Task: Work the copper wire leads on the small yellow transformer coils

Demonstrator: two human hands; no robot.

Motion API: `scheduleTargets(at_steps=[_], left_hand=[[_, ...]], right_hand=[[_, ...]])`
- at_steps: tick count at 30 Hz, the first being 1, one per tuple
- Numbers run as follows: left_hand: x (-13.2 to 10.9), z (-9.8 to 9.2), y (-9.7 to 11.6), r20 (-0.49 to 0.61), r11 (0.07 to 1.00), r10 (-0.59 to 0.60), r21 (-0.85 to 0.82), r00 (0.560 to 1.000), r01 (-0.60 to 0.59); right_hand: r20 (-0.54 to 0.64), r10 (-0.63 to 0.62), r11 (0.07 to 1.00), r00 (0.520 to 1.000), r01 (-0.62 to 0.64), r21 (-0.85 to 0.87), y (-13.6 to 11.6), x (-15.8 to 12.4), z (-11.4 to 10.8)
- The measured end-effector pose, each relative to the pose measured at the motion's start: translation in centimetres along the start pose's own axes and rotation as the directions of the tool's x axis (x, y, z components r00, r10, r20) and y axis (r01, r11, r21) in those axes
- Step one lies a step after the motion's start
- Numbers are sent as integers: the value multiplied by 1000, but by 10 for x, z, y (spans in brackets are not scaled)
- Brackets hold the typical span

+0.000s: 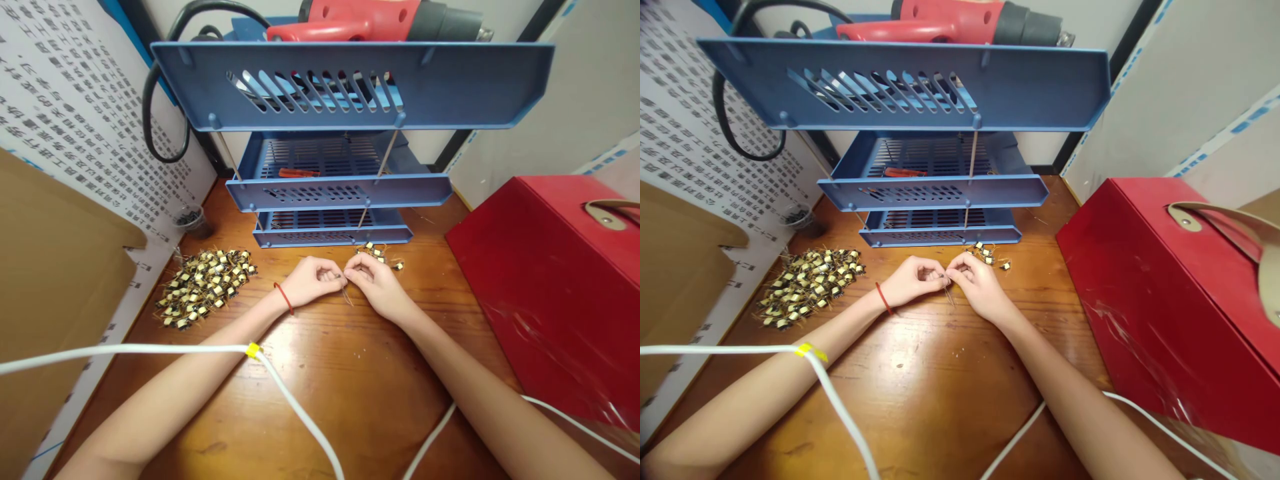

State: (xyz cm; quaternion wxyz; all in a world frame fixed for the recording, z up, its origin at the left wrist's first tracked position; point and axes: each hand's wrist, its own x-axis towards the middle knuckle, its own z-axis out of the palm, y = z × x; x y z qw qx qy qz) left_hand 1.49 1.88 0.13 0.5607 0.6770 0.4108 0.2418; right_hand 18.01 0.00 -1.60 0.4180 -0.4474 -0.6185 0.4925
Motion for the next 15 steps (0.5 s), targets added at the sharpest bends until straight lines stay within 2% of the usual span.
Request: scheduleTargets(at_steps=[6, 15], left_hand=[[0, 1, -1, -14, 1000, -3, -28, 1000, 3], [-1, 0, -2, -45, 998, 1, -59, 999, -4]], right_hand=[[-12, -46, 994, 999, 44, -102, -2, -3, 2], [-34, -5, 1000, 999, 6, 20, -1, 1, 0]])
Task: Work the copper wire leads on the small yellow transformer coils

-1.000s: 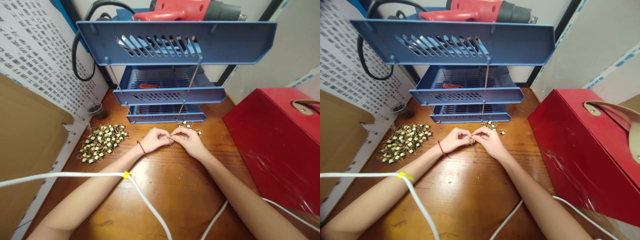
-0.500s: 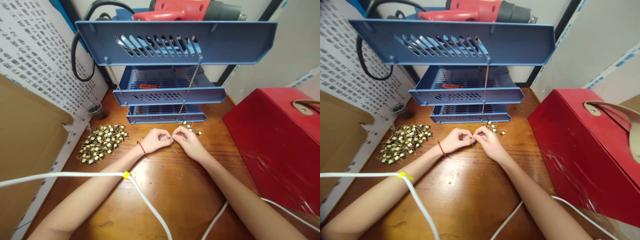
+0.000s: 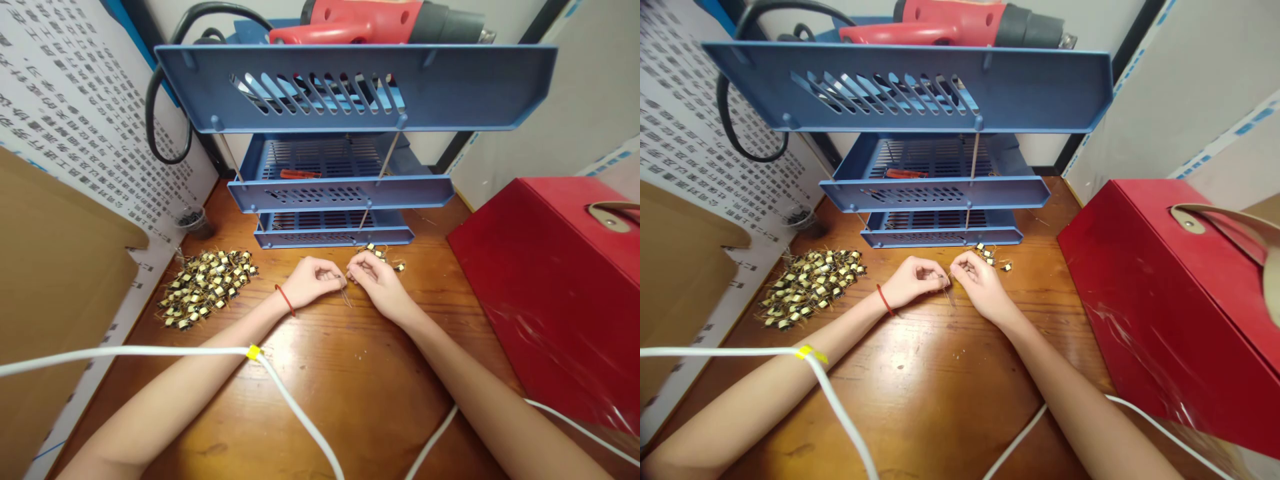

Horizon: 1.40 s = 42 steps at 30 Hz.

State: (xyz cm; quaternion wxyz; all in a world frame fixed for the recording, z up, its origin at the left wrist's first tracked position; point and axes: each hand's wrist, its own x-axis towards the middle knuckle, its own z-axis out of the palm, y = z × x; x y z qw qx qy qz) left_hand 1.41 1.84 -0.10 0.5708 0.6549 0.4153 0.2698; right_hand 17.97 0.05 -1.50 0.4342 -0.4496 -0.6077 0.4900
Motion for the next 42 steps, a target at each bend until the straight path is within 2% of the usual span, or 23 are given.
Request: scheduleTargets(at_steps=[7, 19, 22, 27, 30, 33, 37, 42], left_hand=[[0, -1, -1, -2, 1000, 9, -5, 1000, -9], [0, -6, 3, 52, 998, -25, -60, 998, 28], [1, -6, 0, 63, 999, -13, -32, 998, 15], [1, -4, 0, 58, 1000, 7, 12, 998, -8], [0, -1, 2, 10, 999, -17, -44, 1000, 17], [0, 3, 4, -113, 986, -51, -161, 992, 32], [-1, 6, 7, -232, 949, -116, -314, 966, 39], [-1, 8, 8, -282, 925, -149, -379, 948, 33]], right_hand=[[60, 27, 999, 998, -29, 21, -1, -1, -2], [20, -8, 999, 1000, 7, 44, 1, -1, -1], [-1, -53, 998, 999, 53, -31, 0, -2, 0], [-36, -216, 925, 976, 192, -326, -8, -8, 2], [-27, -332, 845, 943, 284, -453, -12, -12, 5], [-40, -399, 804, 916, 329, -495, -13, -15, 9], [-41, -415, 807, 909, 348, -477, -11, -17, 12], [-28, -415, 808, 909, 355, -470, -12, -17, 12]])
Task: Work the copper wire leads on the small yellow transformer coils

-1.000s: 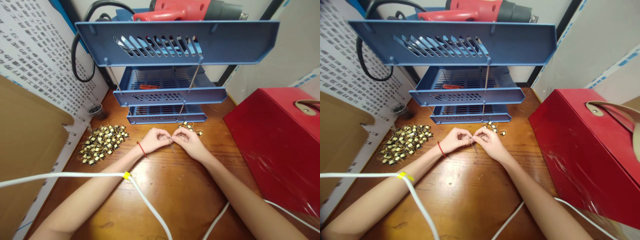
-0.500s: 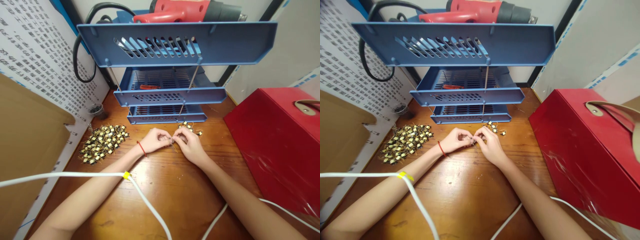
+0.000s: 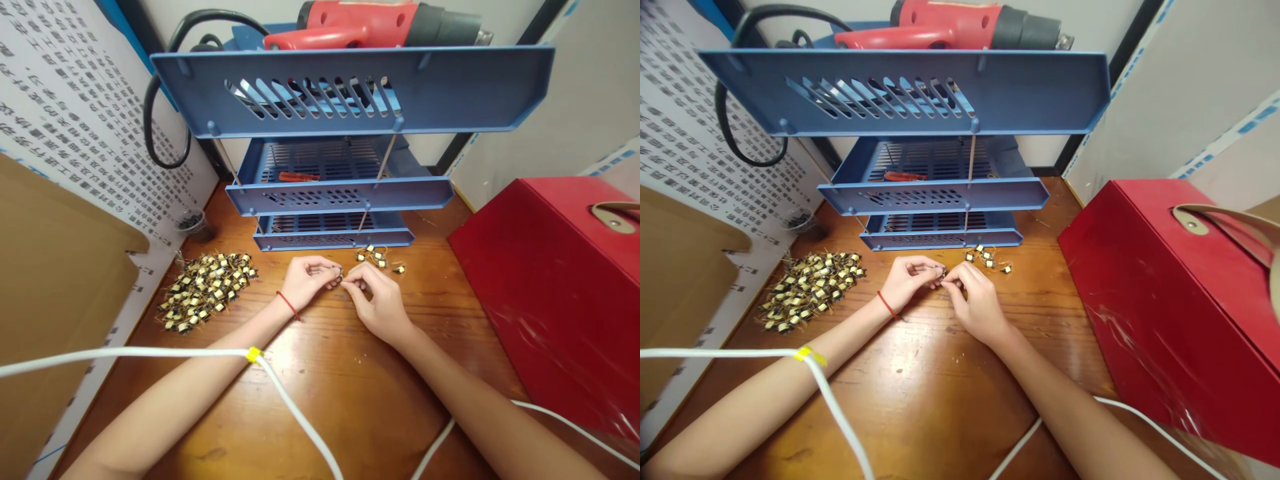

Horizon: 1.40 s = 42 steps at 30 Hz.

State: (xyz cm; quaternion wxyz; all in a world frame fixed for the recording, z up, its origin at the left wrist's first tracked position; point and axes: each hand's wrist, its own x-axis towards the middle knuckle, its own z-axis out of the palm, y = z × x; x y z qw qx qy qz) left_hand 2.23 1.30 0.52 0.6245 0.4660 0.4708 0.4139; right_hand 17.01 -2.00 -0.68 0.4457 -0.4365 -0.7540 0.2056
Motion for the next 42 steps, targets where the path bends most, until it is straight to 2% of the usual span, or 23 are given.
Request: scheduleTargets(at_steps=[13, 18, 21, 25, 28, 33, 42], left_hand=[[-1, 1, 1, -45, 999, 12, -34, 999, -13], [-2, 1, 0, -36, 999, 13, -46, 999, -15], [-2, 1, 0, -33, 999, 10, -51, 999, -12], [0, 0, 0, -22, 999, 15, -36, 1000, -15], [1, -1, 0, -21, 999, 34, -10, 999, -34], [2, -1, -1, -23, 999, 52, -10, 998, -52], [3, -1, -3, -15, 998, 61, -8, 998, -61]], right_hand=[[0, 3, 1000, 1000, -3, -14, 1, 0, -1], [62, -78, 995, 995, 81, -54, 5, -1, 0], [105, -84, 993, 991, 92, -76, 6, -1, -1], [124, -7, 999, 992, 12, -41, 4, 1, -3], [121, 110, 992, 987, -116, 45, 4, 4, -5], [138, 307, 908, 942, -333, 254, 10, 7, -4], [198, 358, 881, 912, -400, 251, 13, 9, -3]])
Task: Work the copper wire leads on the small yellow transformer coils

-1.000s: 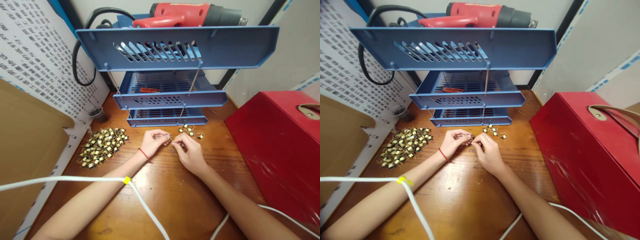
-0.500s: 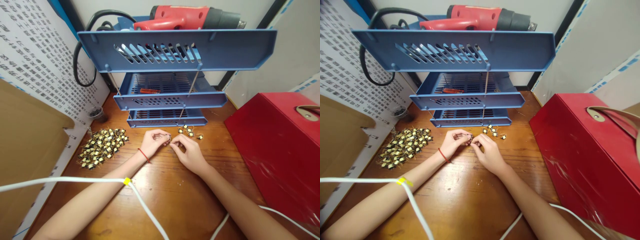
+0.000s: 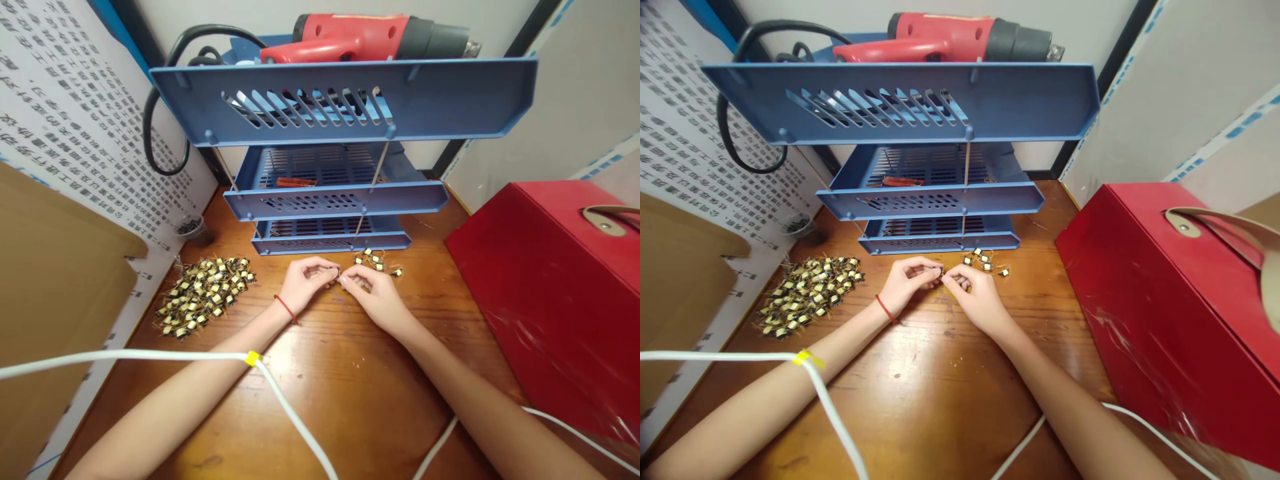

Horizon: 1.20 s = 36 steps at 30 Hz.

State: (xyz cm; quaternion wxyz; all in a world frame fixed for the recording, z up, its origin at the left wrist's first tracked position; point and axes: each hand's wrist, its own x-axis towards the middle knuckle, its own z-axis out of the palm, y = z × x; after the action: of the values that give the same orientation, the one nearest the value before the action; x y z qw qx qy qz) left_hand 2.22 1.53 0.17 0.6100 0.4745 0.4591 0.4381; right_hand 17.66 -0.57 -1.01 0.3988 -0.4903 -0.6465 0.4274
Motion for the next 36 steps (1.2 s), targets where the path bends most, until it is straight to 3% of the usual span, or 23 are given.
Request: scheduleTargets(at_steps=[11, 16, 23, 30, 36], left_hand=[[-1, -2, 0, 34, 1000, 10, 27, 999, -11], [0, -4, 0, 112, 1000, -17, 24, 994, 15], [2, -8, 1, 225, 999, -31, 39, 974, 23], [3, -10, 2, 253, 998, -60, 21, 966, 56], [4, -12, 0, 273, 998, -55, -10, 961, 60]], right_hand=[[55, 71, 994, 996, -75, 77, -1, 4, -3], [159, 73, 990, 985, -90, 105, -2, 8, -9], [178, 53, 992, 983, -73, 105, -2, 7, -9], [64, -106, 986, 992, 114, -124, 0, -1, -4], [16, -327, 884, 945, 312, -347, 0, -2, -2]])
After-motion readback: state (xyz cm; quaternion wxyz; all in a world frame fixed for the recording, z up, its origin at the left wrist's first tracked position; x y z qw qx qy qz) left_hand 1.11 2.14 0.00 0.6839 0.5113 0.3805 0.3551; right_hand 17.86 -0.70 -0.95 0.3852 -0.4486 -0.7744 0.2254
